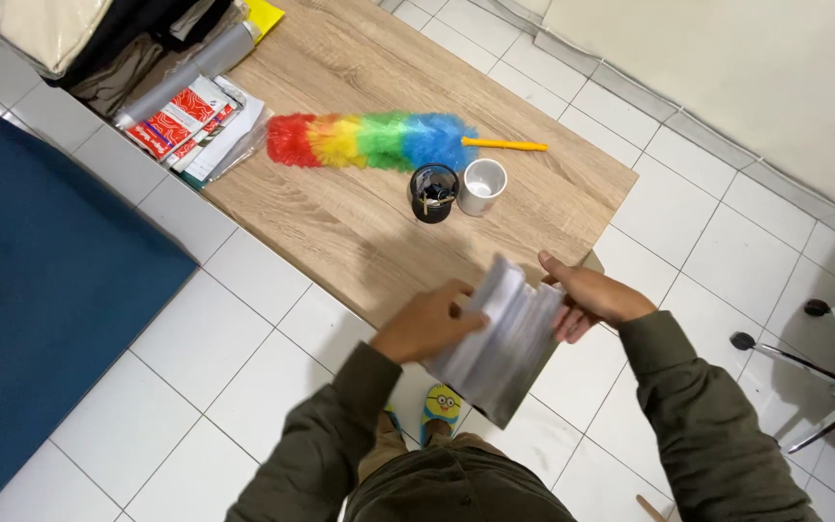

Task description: Organizing various office items including papers, folders, and packaged clothing between a desk and a couch.

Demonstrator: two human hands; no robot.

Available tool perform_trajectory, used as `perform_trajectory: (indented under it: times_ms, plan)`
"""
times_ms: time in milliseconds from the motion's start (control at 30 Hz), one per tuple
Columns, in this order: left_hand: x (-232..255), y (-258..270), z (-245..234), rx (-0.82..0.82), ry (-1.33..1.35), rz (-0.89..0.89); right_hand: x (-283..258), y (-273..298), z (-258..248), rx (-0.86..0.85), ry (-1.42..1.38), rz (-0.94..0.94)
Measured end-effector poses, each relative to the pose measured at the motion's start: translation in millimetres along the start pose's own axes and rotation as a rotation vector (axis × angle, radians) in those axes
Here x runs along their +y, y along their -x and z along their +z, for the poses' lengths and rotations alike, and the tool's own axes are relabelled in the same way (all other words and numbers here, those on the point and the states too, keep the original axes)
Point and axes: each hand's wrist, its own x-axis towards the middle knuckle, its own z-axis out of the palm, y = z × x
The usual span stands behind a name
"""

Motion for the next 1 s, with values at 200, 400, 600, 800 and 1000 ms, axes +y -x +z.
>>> perform_trajectory:
  times_ms: [200,400,600,800,1000]
  plan:
    - [0,7,62,-0.153,0.129,0.099,-1,32,-15,0.138,0.215,0.062]
    - [-17,11,81,0.072,0.084,0.199,49,26,-27,0.347,-0.087,-0.048]
    - [-35,-35,50,-0.081,0.284,-0.004,138,21,12,0.072,-0.237,-0.099]
    - [0,-77,24,-0.414,-0.186,0.083,141,67,123,0.300,0.010,-0.439]
    - [-5,-105,37,-0.605,-0.291,-0.025,115,67,128,0.400,0.502,-0.394]
